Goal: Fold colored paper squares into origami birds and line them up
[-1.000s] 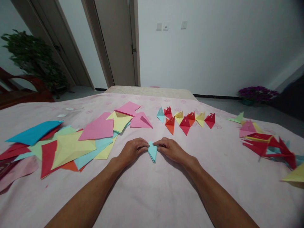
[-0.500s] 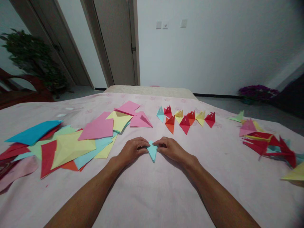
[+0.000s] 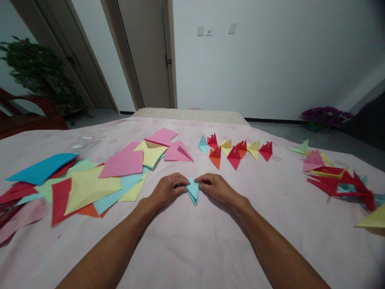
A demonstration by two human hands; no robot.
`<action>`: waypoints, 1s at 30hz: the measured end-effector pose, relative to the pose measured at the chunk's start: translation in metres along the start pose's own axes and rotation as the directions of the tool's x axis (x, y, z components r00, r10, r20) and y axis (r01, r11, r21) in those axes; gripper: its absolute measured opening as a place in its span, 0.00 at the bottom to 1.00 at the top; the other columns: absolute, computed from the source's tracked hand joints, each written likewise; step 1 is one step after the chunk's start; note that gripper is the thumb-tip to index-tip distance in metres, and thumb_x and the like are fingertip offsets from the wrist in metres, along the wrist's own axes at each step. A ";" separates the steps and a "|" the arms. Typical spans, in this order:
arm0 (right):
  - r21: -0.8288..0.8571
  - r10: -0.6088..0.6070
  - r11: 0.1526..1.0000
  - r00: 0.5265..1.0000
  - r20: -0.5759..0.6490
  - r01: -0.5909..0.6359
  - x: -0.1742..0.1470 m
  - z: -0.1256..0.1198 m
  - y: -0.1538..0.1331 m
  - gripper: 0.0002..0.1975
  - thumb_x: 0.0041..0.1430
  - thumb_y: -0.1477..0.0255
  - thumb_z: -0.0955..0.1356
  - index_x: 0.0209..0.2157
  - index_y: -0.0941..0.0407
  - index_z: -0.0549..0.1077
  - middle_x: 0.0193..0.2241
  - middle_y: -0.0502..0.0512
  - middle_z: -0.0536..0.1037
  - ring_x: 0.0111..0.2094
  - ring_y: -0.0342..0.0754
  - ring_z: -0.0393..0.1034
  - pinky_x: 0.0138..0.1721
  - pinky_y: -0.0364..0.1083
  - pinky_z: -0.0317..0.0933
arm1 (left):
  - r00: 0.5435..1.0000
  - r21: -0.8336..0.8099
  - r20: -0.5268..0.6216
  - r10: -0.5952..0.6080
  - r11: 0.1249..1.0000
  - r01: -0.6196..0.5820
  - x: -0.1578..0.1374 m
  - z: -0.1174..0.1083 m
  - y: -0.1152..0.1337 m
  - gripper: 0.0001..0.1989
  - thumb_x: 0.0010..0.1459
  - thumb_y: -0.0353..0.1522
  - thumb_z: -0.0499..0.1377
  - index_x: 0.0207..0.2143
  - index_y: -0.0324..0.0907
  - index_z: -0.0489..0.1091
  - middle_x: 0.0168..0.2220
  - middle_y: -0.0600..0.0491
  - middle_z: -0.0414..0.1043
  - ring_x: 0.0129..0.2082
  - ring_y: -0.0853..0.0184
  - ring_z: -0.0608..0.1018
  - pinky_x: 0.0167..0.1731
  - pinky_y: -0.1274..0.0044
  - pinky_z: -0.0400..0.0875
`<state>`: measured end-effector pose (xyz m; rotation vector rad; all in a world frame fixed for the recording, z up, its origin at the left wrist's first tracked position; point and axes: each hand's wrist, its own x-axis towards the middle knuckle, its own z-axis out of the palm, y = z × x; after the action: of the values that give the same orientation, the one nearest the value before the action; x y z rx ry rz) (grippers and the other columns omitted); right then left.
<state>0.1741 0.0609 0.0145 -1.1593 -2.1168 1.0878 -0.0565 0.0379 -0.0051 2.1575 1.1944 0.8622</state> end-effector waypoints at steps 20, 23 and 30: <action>-0.382 0.025 0.917 0.972 -0.234 -0.115 -0.005 0.018 -0.007 0.08 0.62 0.72 0.65 0.34 0.55 0.77 0.33 0.51 0.74 0.36 0.43 0.68 0.39 0.41 0.57 | 0.999 0.091 -0.044 -0.004 0.996 0.007 0.006 0.004 0.005 0.08 0.62 0.34 0.58 0.35 0.42 0.75 0.34 0.53 0.74 0.36 0.67 0.75 0.38 0.76 0.66; -0.380 0.022 0.918 0.971 -0.238 -0.114 -0.005 0.017 -0.006 0.08 0.62 0.72 0.65 0.34 0.55 0.76 0.34 0.51 0.74 0.36 0.43 0.68 0.38 0.42 0.57 | 0.999 0.137 -0.045 -0.006 0.990 0.012 0.007 0.005 0.007 0.10 0.64 0.35 0.56 0.32 0.42 0.74 0.33 0.53 0.73 0.34 0.67 0.74 0.37 0.76 0.66; -0.353 0.067 0.925 0.977 -0.203 -0.137 -0.002 0.016 -0.004 0.09 0.57 0.75 0.66 0.38 0.53 0.76 0.36 0.51 0.75 0.37 0.44 0.69 0.37 0.42 0.57 | 0.992 0.212 -0.105 -0.070 0.973 0.091 0.007 0.011 0.010 0.08 0.63 0.33 0.55 0.31 0.42 0.71 0.32 0.54 0.70 0.33 0.67 0.73 0.35 0.76 0.65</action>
<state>0.1616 0.0512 0.0088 -1.4940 -2.1834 0.6048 -0.0404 0.0376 -0.0031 2.2408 1.4747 0.8437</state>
